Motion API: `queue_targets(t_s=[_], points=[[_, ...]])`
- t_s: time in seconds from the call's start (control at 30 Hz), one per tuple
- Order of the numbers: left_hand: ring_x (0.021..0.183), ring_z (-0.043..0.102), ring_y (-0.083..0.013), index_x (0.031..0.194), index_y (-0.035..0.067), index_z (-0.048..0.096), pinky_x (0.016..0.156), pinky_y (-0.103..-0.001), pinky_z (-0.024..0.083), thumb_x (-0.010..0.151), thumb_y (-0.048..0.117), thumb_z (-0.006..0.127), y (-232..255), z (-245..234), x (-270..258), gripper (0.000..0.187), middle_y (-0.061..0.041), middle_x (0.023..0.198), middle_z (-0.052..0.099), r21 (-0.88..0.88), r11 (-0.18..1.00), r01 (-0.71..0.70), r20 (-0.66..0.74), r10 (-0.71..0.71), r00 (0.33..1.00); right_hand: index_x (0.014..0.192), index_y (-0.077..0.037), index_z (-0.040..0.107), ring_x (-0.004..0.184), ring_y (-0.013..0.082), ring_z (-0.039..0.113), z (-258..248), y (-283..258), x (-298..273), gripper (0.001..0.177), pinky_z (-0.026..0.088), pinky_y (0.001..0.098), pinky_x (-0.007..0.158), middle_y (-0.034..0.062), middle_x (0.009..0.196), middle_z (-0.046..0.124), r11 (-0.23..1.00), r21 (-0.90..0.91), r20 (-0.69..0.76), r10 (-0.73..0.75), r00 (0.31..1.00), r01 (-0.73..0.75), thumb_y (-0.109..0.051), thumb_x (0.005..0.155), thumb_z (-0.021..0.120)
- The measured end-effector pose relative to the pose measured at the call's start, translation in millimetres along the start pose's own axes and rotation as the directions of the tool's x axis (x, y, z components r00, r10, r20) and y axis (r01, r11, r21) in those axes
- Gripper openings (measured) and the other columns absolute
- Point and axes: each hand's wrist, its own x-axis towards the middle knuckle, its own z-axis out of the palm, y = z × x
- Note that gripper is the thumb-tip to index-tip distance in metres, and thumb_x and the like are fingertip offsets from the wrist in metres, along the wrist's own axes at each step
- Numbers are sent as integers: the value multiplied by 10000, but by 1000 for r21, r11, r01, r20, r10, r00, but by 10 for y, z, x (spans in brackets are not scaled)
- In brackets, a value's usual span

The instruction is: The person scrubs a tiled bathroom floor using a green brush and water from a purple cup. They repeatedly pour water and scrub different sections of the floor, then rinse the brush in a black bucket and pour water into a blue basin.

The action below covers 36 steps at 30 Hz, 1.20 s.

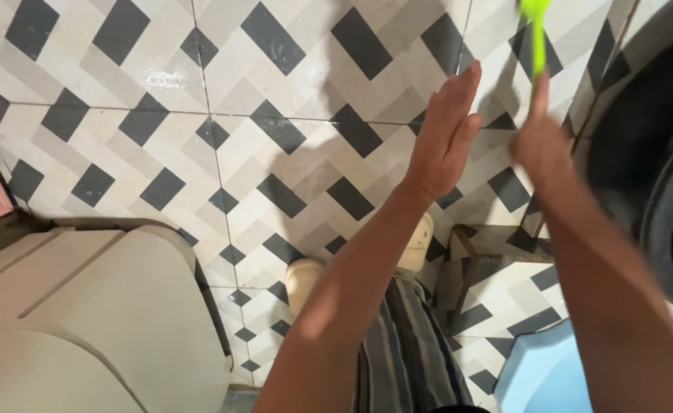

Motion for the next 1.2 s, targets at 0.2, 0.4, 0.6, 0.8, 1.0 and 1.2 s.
queue_targets(t_s=[0.2, 0.4, 0.6, 0.8, 1.0, 1.2], points=[[1618, 262, -327, 1654, 164, 241, 1357, -476, 130, 1192, 368, 313, 150, 76, -128, 510, -41, 1707, 310, 10, 999, -46, 43, 45, 998, 1682, -286, -109, 1070, 479, 681, 377, 358, -1504, 1056, 523, 542, 959, 359, 1201, 642, 975, 66, 199, 195, 960, -212, -8, 910, 556], [1623, 255, -323, 1655, 166, 245, 1364, -462, 113, 1196, 335, 349, -15, 105, -440, 500, -26, 1695, 326, -53, 996, -72, 122, 78, 989, 1664, -234, -155, 1154, 483, 632, 405, 481, -855, 1079, 520, 533, 990, 375, 1301, 591, 949, 88, 103, 293, 951, -302, 5, 944, 612], [1607, 289, -317, 1691, 155, 277, 1357, -463, 120, 1184, 280, 380, 41, -116, -656, 533, -51, 1686, 354, -29, 995, -96, 160, 99, 982, 1646, -261, -192, 1104, 501, 619, 683, 475, -944, 1068, 528, 540, 924, 419, 1288, 533, 941, 129, 103, 300, 948, -312, -2, 948, 574], [1567, 358, -283, 1627, 150, 310, 1360, -401, 215, 1195, 318, 378, 142, -223, -967, 468, -60, 1657, 398, -69, 984, -166, 163, 175, 971, 1699, -256, -164, 939, 464, 736, 1175, 471, -2374, 999, 626, 544, 832, 356, 1095, 696, 937, 74, 311, 303, 901, -340, -94, 1004, 536], [1593, 285, -326, 1668, 129, 294, 1384, -469, 129, 1162, 292, 374, 146, -265, -1478, 537, -98, 1669, 357, -10, 993, -116, 212, 115, 970, 1688, -216, -84, 1034, 520, 667, 1472, 492, -1811, 1104, 532, 550, 915, 389, 1141, 648, 981, 152, 56, 112, 992, -120, -73, 894, 669], [1608, 293, -293, 1649, 171, 254, 1368, -415, 155, 1187, 306, 373, -188, -327, -1825, 496, -41, 1692, 335, 42, 989, -139, 192, 129, 973, 1651, -193, -83, 1072, 504, 649, 991, -195, -1674, 1123, 526, 537, 909, 355, 1187, 631, 953, 274, -9, 139, 990, -131, -20, 837, 672]])
